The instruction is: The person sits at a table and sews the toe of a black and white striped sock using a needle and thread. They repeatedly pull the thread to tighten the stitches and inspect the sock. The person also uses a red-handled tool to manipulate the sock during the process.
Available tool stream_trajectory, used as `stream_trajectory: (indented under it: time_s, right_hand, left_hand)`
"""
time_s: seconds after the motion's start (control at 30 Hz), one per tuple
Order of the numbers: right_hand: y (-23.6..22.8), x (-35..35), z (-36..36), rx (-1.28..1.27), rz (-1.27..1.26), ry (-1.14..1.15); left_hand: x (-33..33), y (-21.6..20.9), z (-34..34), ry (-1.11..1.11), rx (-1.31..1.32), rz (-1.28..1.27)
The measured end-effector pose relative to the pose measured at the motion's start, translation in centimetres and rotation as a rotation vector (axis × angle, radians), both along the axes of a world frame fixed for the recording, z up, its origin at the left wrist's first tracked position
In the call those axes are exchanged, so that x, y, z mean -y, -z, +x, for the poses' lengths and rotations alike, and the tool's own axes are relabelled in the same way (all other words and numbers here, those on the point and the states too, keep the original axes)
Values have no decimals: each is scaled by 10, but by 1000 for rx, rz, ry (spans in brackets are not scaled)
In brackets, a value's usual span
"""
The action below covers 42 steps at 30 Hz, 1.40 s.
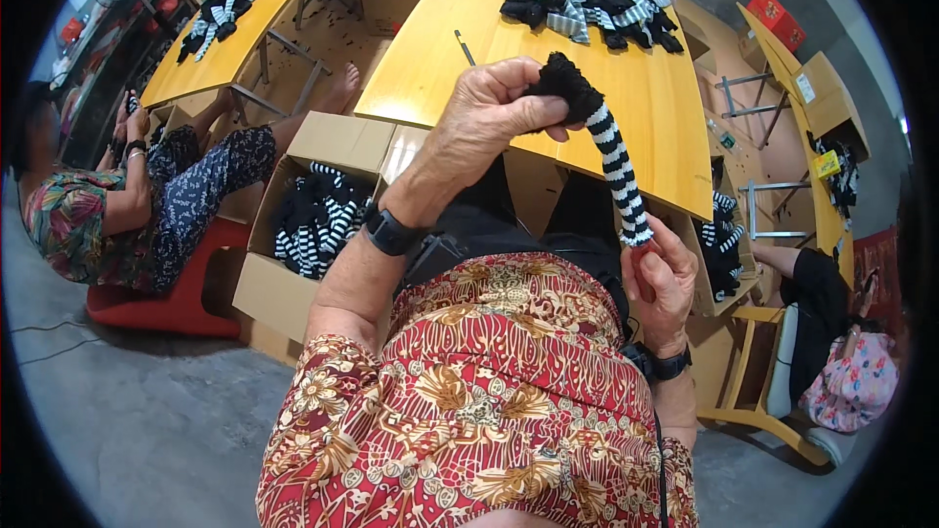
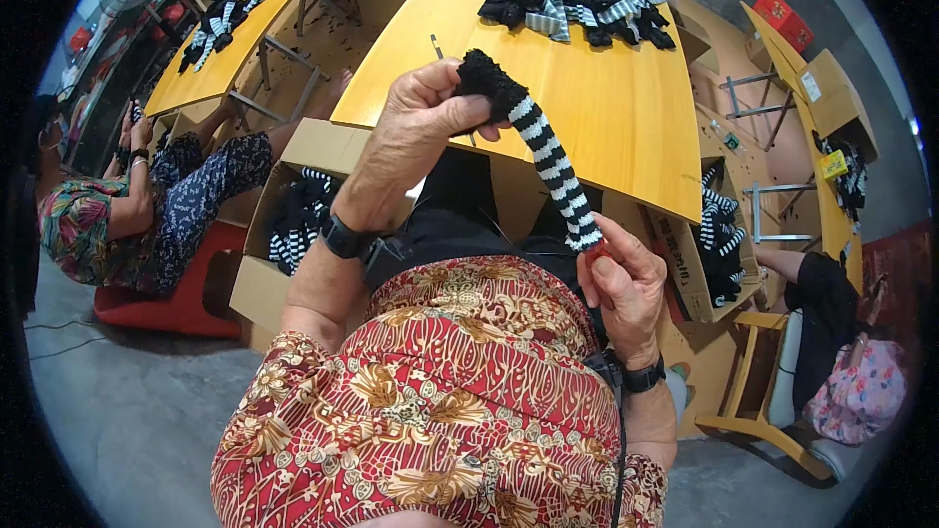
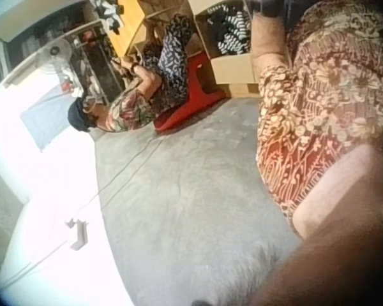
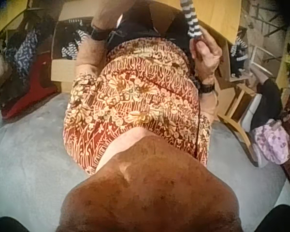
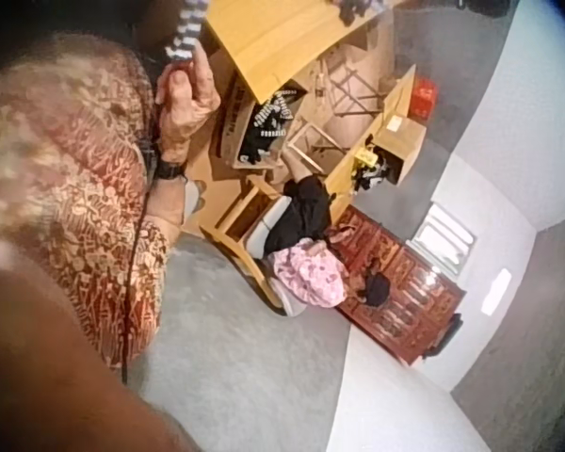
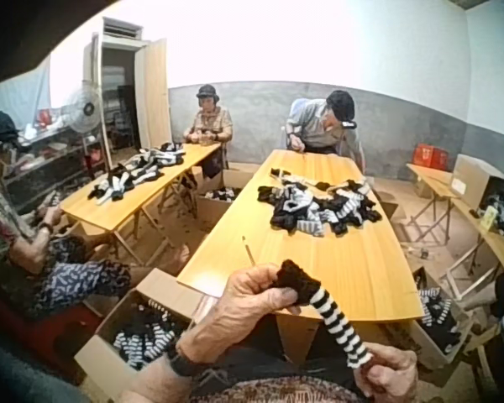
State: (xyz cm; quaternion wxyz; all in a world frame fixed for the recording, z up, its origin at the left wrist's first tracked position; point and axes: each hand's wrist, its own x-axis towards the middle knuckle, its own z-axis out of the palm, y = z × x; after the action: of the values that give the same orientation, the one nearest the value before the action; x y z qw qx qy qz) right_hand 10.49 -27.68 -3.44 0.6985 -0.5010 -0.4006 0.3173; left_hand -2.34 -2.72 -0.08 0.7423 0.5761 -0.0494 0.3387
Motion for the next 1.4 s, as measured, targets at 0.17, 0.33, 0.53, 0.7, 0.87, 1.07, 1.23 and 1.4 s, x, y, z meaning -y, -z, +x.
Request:
stream_trajectory:
  time_s: [0.17, 0.33, 0.53, 0.7, 0.87, 1.07, 1.23, 1.4]
  right_hand:
    - [1, 3, 10, -14, -62, -39]
    - [-6, 4, 11, 42, -112, -51]
    - [-14, 1, 14, 7, -140, -109]
    - [-13, -3, 6, -115, -102, -78]
    - [-15, 3, 16, -100, -119, -119]
    - [-23, 8, 22, -144, -193, -191]
    - [-17, 4, 23, -303, -209, -268]
    - [-5, -1, 16, -409, -183, -288]
  left_hand:
    - [-5, -5, -7, 31, -100, -7]
    - [-5, -6, -7, -42, -112, 20]
    - [-2, -4, -1, -6, -157, 9]
    - [0, -4, -3, -26, -175, 8]
    - [3, -7, -4, -111, -78, -99]
    - [-2, -4, 0, -11, -198, 59]
    - [2, -1, 1, 19, -217, 35]
    - [0, 6, -2, 36, -225, -51]
